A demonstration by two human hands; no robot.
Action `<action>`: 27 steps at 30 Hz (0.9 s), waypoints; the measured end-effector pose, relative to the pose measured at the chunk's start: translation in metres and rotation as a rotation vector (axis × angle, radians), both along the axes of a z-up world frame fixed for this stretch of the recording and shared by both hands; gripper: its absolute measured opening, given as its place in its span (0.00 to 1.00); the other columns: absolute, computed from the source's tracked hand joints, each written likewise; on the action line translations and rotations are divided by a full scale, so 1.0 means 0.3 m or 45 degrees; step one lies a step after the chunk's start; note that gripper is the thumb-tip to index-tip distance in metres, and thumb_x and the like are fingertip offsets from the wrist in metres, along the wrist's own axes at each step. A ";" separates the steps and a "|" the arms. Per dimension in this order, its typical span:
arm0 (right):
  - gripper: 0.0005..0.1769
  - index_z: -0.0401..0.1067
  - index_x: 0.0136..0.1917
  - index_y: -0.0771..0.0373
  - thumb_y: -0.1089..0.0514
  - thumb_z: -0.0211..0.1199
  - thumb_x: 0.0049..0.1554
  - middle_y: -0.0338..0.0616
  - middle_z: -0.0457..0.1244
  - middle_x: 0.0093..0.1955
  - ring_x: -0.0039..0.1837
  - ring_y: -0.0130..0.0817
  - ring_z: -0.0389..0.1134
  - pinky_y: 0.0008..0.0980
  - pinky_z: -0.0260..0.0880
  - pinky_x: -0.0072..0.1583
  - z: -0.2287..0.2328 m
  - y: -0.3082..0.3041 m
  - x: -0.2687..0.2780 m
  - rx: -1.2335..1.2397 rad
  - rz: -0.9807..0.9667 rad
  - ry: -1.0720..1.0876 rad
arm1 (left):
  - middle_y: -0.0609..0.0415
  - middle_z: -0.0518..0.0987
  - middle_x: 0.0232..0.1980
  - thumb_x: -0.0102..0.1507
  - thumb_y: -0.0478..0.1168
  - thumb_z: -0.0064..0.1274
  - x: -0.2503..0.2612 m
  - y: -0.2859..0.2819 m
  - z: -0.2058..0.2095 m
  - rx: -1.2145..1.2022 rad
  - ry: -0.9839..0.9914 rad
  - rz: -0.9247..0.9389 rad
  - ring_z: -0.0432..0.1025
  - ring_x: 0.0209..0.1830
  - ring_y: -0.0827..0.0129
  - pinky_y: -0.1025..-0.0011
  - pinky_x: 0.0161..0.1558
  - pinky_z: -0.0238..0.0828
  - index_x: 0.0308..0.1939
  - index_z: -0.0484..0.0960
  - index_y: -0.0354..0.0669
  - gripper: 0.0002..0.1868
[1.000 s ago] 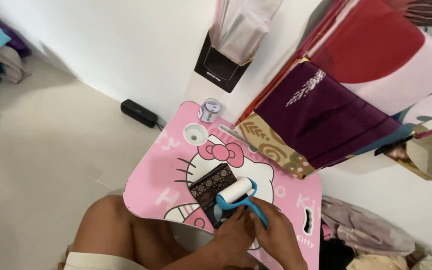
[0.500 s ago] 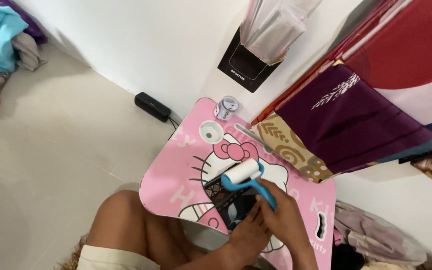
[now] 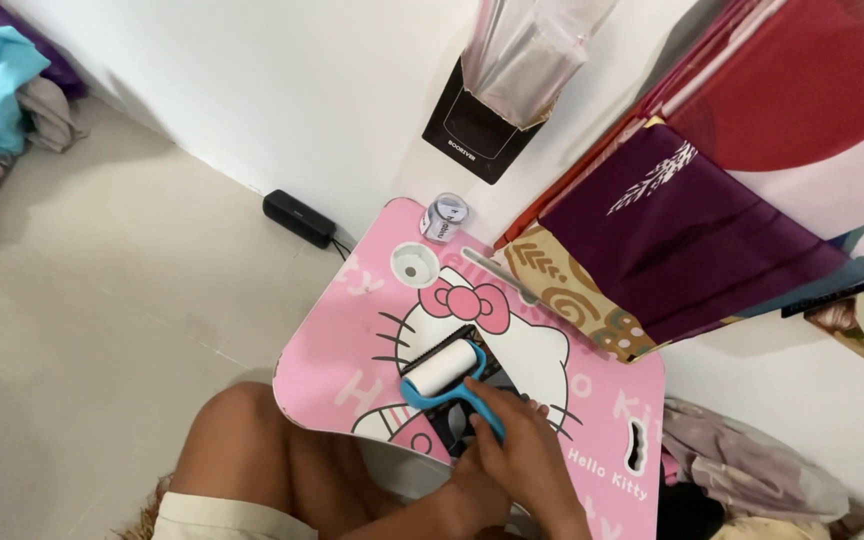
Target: Using a lint roller to clean a checkered hijab and then folding it on a small table.
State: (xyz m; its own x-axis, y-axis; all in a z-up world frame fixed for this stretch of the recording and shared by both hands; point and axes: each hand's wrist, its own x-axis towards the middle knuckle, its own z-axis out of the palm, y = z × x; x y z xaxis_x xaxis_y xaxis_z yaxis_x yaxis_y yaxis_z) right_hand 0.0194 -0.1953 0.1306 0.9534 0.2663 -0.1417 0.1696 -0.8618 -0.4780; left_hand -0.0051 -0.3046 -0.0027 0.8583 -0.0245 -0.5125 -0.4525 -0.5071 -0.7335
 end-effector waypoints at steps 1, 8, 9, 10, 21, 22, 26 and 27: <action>0.27 0.70 0.72 0.40 0.52 0.56 0.59 0.32 0.68 0.70 0.70 0.40 0.68 0.47 0.61 0.69 0.004 0.014 0.016 0.001 0.007 -0.005 | 0.47 0.74 0.72 0.67 0.41 0.53 0.001 0.084 -0.002 -0.299 0.097 0.012 0.64 0.72 0.61 0.67 0.63 0.63 0.71 0.76 0.47 0.26; 0.26 0.74 0.69 0.43 0.54 0.61 0.57 0.34 0.69 0.70 0.71 0.34 0.69 0.34 0.67 0.69 0.055 -0.014 0.007 0.213 -0.125 0.009 | 0.41 0.69 0.69 0.65 0.43 0.54 0.057 0.465 -0.046 -1.903 0.447 -0.047 0.61 0.68 0.41 0.47 0.64 0.64 0.67 0.74 0.44 0.26; 0.25 0.76 0.68 0.45 0.55 0.63 0.56 0.35 0.70 0.69 0.70 0.33 0.70 0.33 0.68 0.70 0.062 -0.041 -0.008 0.251 -0.119 -0.062 | 0.39 0.66 0.70 0.63 0.43 0.58 0.054 0.455 -0.073 -2.019 0.292 -0.120 0.57 0.69 0.38 0.46 0.68 0.59 0.69 0.71 0.41 0.31; 0.25 0.76 0.68 0.45 0.55 0.63 0.56 0.35 0.70 0.69 0.70 0.33 0.70 0.33 0.68 0.70 0.069 -0.075 -0.020 0.247 -0.123 -0.062 | 0.39 0.66 0.70 0.63 0.43 0.58 0.059 0.460 -0.051 -2.022 0.295 -0.124 0.57 0.69 0.38 0.46 0.68 0.59 0.69 0.71 0.41 0.31; 0.26 0.75 0.68 0.39 0.56 0.59 0.57 0.32 0.75 0.58 0.56 0.32 0.76 0.30 0.70 0.58 0.085 -0.076 0.049 0.011 -0.308 0.124 | 0.29 0.45 0.82 0.61 0.52 0.56 0.069 0.479 0.030 -1.541 0.239 -0.441 0.32 0.83 0.29 0.38 0.80 0.18 0.80 0.49 0.33 0.51; 0.26 0.75 0.68 0.39 0.56 0.59 0.57 0.32 0.75 0.58 0.56 0.32 0.76 0.30 0.70 0.58 0.082 -0.061 0.064 0.012 -0.304 0.122 | 0.29 0.45 0.82 0.61 0.52 0.56 0.069 0.487 0.039 -1.540 0.235 -0.439 0.32 0.83 0.29 0.38 0.80 0.18 0.80 0.49 0.33 0.51; 0.24 0.74 0.68 0.39 0.56 0.59 0.59 0.36 0.70 0.47 0.47 0.31 0.68 0.31 0.66 0.52 0.087 -0.009 0.109 0.066 -0.315 0.131 | 0.38 0.49 0.82 0.59 0.57 0.58 0.076 0.496 0.046 -1.534 0.234 -0.495 0.35 0.84 0.38 0.39 0.80 0.15 0.82 0.45 0.37 0.57; 0.24 0.74 0.69 0.39 0.56 0.59 0.60 0.38 0.67 0.40 0.39 0.30 0.63 0.31 0.63 0.47 0.095 0.004 0.118 0.065 -0.321 0.150 | 0.39 0.48 0.83 0.60 0.60 0.57 0.082 0.494 0.042 -1.482 0.250 -0.523 0.36 0.83 0.40 0.39 0.79 0.16 0.82 0.43 0.36 0.58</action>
